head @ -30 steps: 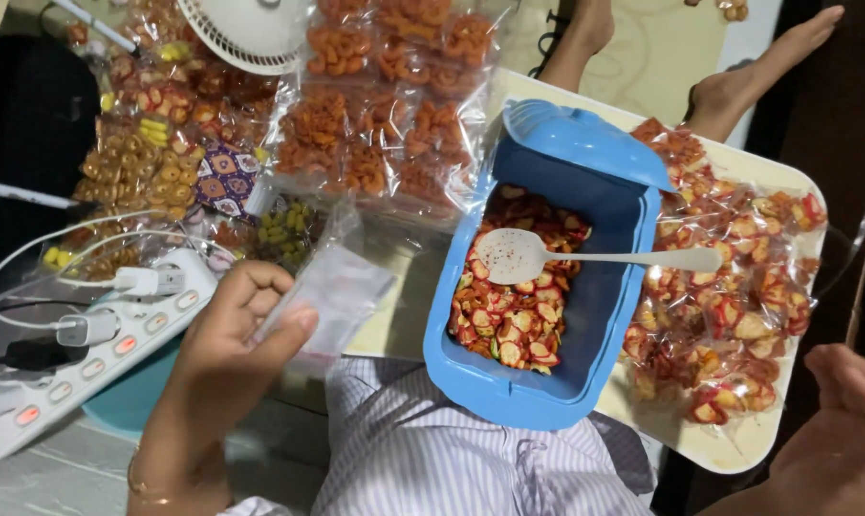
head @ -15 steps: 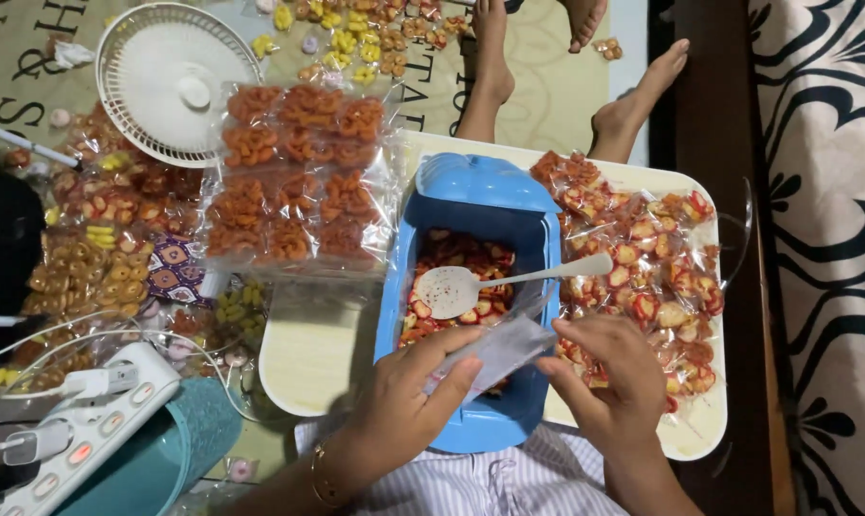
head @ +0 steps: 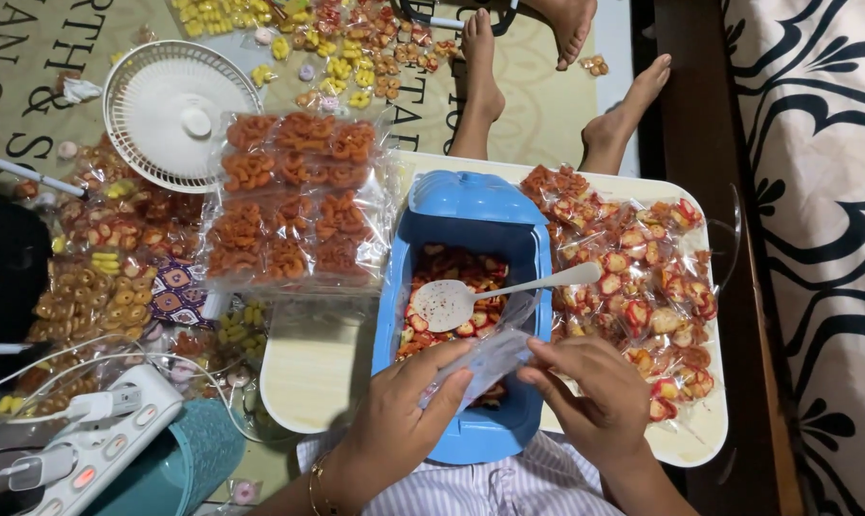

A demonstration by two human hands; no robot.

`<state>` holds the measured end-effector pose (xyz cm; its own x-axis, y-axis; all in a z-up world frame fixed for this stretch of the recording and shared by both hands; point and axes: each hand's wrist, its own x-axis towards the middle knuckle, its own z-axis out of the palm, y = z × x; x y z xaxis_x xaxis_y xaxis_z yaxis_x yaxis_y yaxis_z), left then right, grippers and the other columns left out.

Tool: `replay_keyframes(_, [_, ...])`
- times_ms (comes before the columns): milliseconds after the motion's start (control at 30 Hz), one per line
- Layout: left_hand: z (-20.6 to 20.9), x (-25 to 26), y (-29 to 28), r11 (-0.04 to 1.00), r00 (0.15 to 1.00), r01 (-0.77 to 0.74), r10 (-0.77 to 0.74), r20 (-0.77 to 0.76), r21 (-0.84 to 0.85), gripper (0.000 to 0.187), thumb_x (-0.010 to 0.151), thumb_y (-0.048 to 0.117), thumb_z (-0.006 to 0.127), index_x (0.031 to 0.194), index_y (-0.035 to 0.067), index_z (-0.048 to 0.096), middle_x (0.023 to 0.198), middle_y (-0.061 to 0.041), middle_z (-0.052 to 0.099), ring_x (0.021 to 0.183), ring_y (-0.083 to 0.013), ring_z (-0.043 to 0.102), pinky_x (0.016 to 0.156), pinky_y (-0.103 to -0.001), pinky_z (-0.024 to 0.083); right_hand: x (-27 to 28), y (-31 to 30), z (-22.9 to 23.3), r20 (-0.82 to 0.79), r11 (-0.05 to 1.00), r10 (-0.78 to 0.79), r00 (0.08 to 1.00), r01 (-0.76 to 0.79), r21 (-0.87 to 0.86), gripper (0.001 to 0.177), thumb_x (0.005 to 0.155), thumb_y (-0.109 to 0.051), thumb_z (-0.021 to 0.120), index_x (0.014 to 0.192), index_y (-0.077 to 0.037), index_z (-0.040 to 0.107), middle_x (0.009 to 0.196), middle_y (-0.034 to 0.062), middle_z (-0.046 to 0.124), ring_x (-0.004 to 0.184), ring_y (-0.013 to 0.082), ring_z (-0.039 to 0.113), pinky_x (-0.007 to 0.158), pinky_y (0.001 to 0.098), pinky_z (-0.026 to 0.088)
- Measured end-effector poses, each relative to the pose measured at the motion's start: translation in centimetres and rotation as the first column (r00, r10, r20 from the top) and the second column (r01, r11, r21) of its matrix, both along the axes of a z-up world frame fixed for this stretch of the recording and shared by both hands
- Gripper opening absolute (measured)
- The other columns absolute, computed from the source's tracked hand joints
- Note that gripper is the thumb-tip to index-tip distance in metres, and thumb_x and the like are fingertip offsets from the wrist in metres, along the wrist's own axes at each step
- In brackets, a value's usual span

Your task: Manually filling small plastic bags with snack pieces using hands and a spoon.

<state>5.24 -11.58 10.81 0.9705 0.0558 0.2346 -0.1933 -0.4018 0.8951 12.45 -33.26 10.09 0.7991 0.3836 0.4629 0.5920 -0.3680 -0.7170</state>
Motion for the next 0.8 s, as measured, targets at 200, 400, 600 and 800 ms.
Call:
replay_keyframes(200, [0.1, 0.0, -0.1, 1.000, 1.000, -0.006, 0.007, 0.007, -0.010, 0.030, 0.093, 0.014, 0.066, 0.119, 0.000, 0.065, 0.096, -0.014, 0.080, 0.068, -0.0185, 0.074, 0.054, -0.028, 0.058, -0.2, -0.1, 0.2, 0.051, 0.999, 0.038, 0.998, -0.036, -0.029, 0.024, 0.072, -0.006, 0.085, 0.094, -0.010, 0.077, 0.091, 0.0016, 0.078, 0.084, 0.0162, 0.073, 0.079, 0.0297, 0.059])
replay_keyframes(400, [0.5, -0.1, 0.0, 1.000, 1.000, 0.009, -0.009, 0.010, -0.011, 0.031, 0.091, 0.012, 0.068, 0.120, 0.002, 0.066, 0.096, -0.012, 0.080, 0.067, -0.0160, 0.074, 0.054, -0.026, 0.058, -0.3, -0.4, -0.9, 0.023, 0.996, -0.070, 0.997, 0.071, -0.054, 0.031, 0.068, -0.021, 0.091, 0.094, -0.010, 0.079, 0.117, 0.0092, 0.058, 0.106, 0.0203, 0.055, 0.083, 0.0299, 0.048])
replay_keyframes(600, [0.3, -0.1, 0.0, 0.999, 0.999, 0.027, -0.027, 0.042, -0.017, 0.031, 0.092, 0.010, 0.067, 0.121, 0.000, 0.065, 0.098, -0.015, 0.079, 0.070, -0.0184, 0.074, 0.056, -0.028, 0.059, -0.1, -0.4, -0.8, 0.039, 0.998, -0.041, 0.998, 0.043, -0.050, 0.013, 0.079, -0.017, 0.082, 0.091, -0.011, 0.079, 0.118, 0.0086, 0.063, 0.114, 0.0235, 0.055, 0.098, 0.0377, 0.047])
replay_keyframes(800, [0.1, -0.2, 0.1, 0.998, 0.996, 0.060, -0.059, 0.059, -0.016, 0.032, 0.092, 0.009, 0.067, 0.123, 0.001, 0.064, 0.096, -0.013, 0.078, 0.068, -0.0169, 0.073, 0.055, -0.027, 0.057, -0.1, -0.9, -0.7, -0.006, 0.997, -0.080, 0.997, 0.080, 0.019, 0.012, 0.078, -0.011, 0.081, 0.089, -0.008, 0.077, 0.119, 0.0078, 0.061, 0.116, 0.0226, 0.058, 0.103, 0.0390, 0.051])
